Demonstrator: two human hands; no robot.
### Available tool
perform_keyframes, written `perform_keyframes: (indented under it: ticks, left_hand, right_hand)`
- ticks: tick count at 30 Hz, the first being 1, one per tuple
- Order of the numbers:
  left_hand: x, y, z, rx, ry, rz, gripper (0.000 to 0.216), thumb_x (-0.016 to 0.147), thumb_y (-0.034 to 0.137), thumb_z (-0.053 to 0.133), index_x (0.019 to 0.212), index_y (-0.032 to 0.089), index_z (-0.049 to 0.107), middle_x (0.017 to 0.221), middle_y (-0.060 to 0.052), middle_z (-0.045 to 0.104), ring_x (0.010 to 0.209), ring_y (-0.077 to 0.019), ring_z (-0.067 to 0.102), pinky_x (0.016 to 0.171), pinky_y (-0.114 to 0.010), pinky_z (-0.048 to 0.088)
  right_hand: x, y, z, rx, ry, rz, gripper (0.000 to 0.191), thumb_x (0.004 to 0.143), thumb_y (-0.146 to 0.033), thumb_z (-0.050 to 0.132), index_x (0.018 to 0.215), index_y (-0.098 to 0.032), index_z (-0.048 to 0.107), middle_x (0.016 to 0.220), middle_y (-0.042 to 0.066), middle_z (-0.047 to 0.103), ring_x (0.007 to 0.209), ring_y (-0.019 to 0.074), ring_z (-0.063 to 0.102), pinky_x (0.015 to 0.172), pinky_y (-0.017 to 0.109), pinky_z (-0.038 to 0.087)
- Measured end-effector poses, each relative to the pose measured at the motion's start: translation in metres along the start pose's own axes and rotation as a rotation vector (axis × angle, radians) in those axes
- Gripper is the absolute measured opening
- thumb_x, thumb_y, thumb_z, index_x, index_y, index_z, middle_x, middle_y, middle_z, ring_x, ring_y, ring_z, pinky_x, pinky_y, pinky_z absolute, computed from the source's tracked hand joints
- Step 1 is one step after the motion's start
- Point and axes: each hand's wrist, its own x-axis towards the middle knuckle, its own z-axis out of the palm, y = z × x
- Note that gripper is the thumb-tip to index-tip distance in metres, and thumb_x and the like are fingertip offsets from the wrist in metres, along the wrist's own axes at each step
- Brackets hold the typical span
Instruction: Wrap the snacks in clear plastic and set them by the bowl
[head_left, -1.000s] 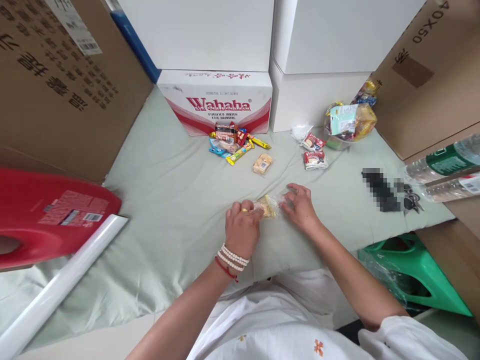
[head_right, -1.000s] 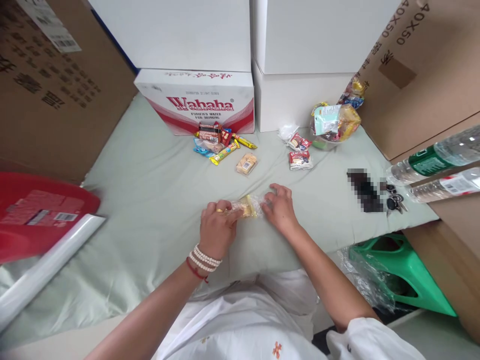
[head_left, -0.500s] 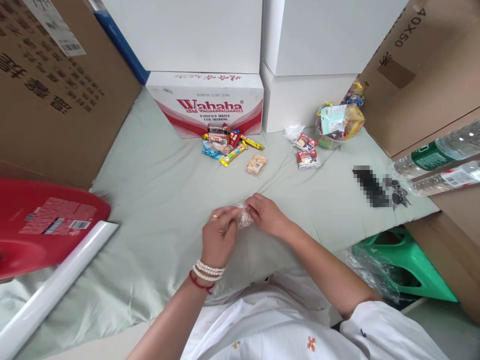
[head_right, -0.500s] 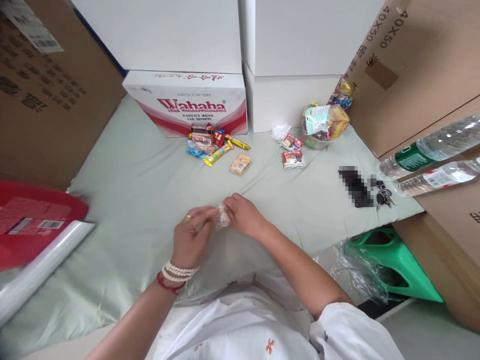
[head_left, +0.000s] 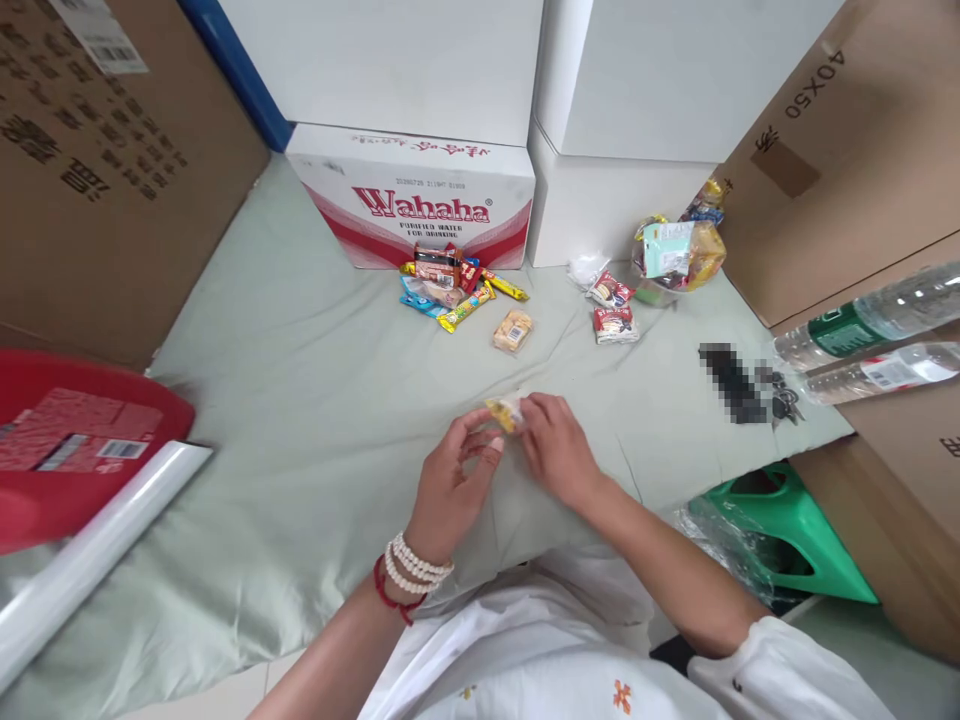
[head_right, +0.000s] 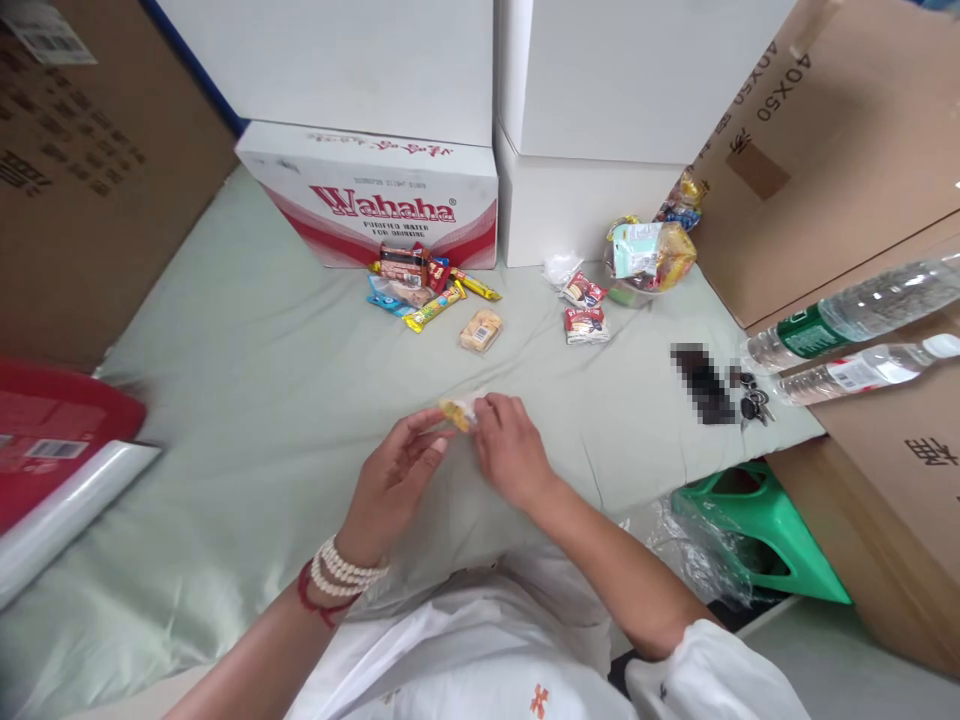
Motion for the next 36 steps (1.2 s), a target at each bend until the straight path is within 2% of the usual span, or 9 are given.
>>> perform_keyframes:
  ticks: [5, 10, 14, 19, 24, 29, 31, 33, 36]
  left_hand:
    - [-0.008, -0.018, -0.018, -0.024, 0.059, -0.042, 0.054, 0.089, 0.058, 0.062, 0.126, 0.019, 0.054, 0.120, -0.013, 0.072, 0.099, -0.0229, 0.074, 0.095, -0.042, 0.058]
    - [-0.023, -0.038, -0.041, 0.029, 0.148, -0.143, 0.056, 0.090, 0.063, 0.059, 0.123, 0.018, 0.054, 0.109, -0.011, 0.073, 0.088, -0.0212, 0.074, 0.083, -0.039, 0.060]
    - [-0.031, -0.051, -0.050, 0.142, 0.187, -0.137, 0.054, 0.091, 0.062, 0.055, 0.123, 0.019, 0.055, 0.107, -0.011, 0.073, 0.085, -0.0211, 0.073, 0.081, -0.039, 0.060]
    - [-0.032, -0.065, -0.050, 0.286, 0.201, -0.072, 0.045, 0.092, 0.056, 0.054, 0.118, 0.020, 0.059, 0.102, -0.009, 0.075, 0.088, -0.0223, 0.074, 0.084, -0.040, 0.061]
    - [-0.031, -0.066, -0.051, 0.385, 0.180, -0.006, 0.037, 0.093, 0.053, 0.052, 0.106, 0.022, 0.066, 0.094, -0.007, 0.076, 0.083, -0.0220, 0.074, 0.078, -0.036, 0.061]
    - [-0.032, -0.064, -0.052, 0.442, 0.167, 0.023, 0.031, 0.095, 0.049, 0.051, 0.101, 0.023, 0.067, 0.087, -0.004, 0.075, 0.076, -0.0210, 0.072, 0.069, -0.033, 0.058]
    - [-0.032, -0.065, -0.051, 0.464, 0.166, 0.040, 0.030, 0.095, 0.048, 0.050, 0.101, 0.023, 0.067, 0.088, -0.005, 0.075, 0.075, -0.0210, 0.071, 0.068, -0.033, 0.057]
    - [-0.032, -0.066, -0.051, 0.480, 0.164, 0.059, 0.029, 0.095, 0.047, 0.050, 0.101, 0.024, 0.067, 0.090, -0.005, 0.075, 0.076, -0.0210, 0.072, 0.069, -0.033, 0.057]
    - [-0.033, -0.067, -0.050, 0.495, 0.158, 0.086, 0.028, 0.097, 0.045, 0.049, 0.101, 0.024, 0.067, 0.093, -0.005, 0.075, 0.078, -0.0205, 0.072, 0.070, -0.032, 0.056]
  right_hand:
    - [0.051, 0.075, -0.043, 0.133, 0.098, 0.161, 0.039, 0.099, -0.025, 0.044, 0.133, -0.020, 0.063, 0.126, 0.013, 0.069, 0.117, 0.0283, 0.062, 0.105, 0.046, 0.049]
    - [0.136, 0.138, -0.090, -0.025, -0.062, 0.409, 0.040, 0.095, -0.014, 0.044, 0.125, -0.013, 0.070, 0.121, 0.012, 0.075, 0.110, 0.0229, 0.067, 0.096, 0.033, 0.050]
    - [0.174, 0.144, -0.083, -0.429, -0.190, 0.427, 0.036, 0.090, -0.014, 0.055, 0.121, -0.016, 0.073, 0.115, 0.015, 0.075, 0.108, 0.0275, 0.067, 0.092, 0.033, 0.049]
    - [0.180, 0.127, -0.068, -0.583, -0.098, 0.387, 0.037, 0.094, -0.013, 0.047, 0.122, -0.016, 0.071, 0.131, 0.022, 0.062, 0.110, 0.0322, 0.066, 0.089, 0.039, 0.049]
    - [0.200, 0.133, -0.097, -0.561, 0.138, 0.402, 0.039, 0.099, -0.014, 0.042, 0.129, -0.021, 0.065, 0.131, 0.015, 0.062, 0.107, 0.0277, 0.063, 0.089, 0.035, 0.046]
    - [0.232, 0.165, -0.116, -0.480, 0.162, 0.584, 0.037, 0.103, -0.022, 0.039, 0.129, -0.012, 0.064, 0.127, 0.019, 0.064, 0.114, 0.0260, 0.060, 0.092, 0.034, 0.041]
    - [0.241, 0.176, -0.111, -0.492, 0.155, 0.603, 0.044, 0.102, -0.034, 0.048, 0.136, -0.008, 0.058, 0.135, 0.024, 0.057, 0.116, 0.0280, 0.060, 0.093, 0.035, 0.042]
    - [0.247, 0.185, -0.103, -0.493, 0.116, 0.617, 0.062, 0.092, -0.046, 0.065, 0.140, -0.008, 0.056, 0.139, 0.026, 0.054, 0.116, 0.0315, 0.062, 0.092, 0.037, 0.045]
    - [0.256, 0.195, -0.093, -0.490, 0.026, 0.679, 0.082, 0.078, -0.052, 0.080, 0.143, -0.009, 0.053, 0.137, 0.029, 0.057, 0.116, 0.0375, 0.063, 0.090, 0.041, 0.048]
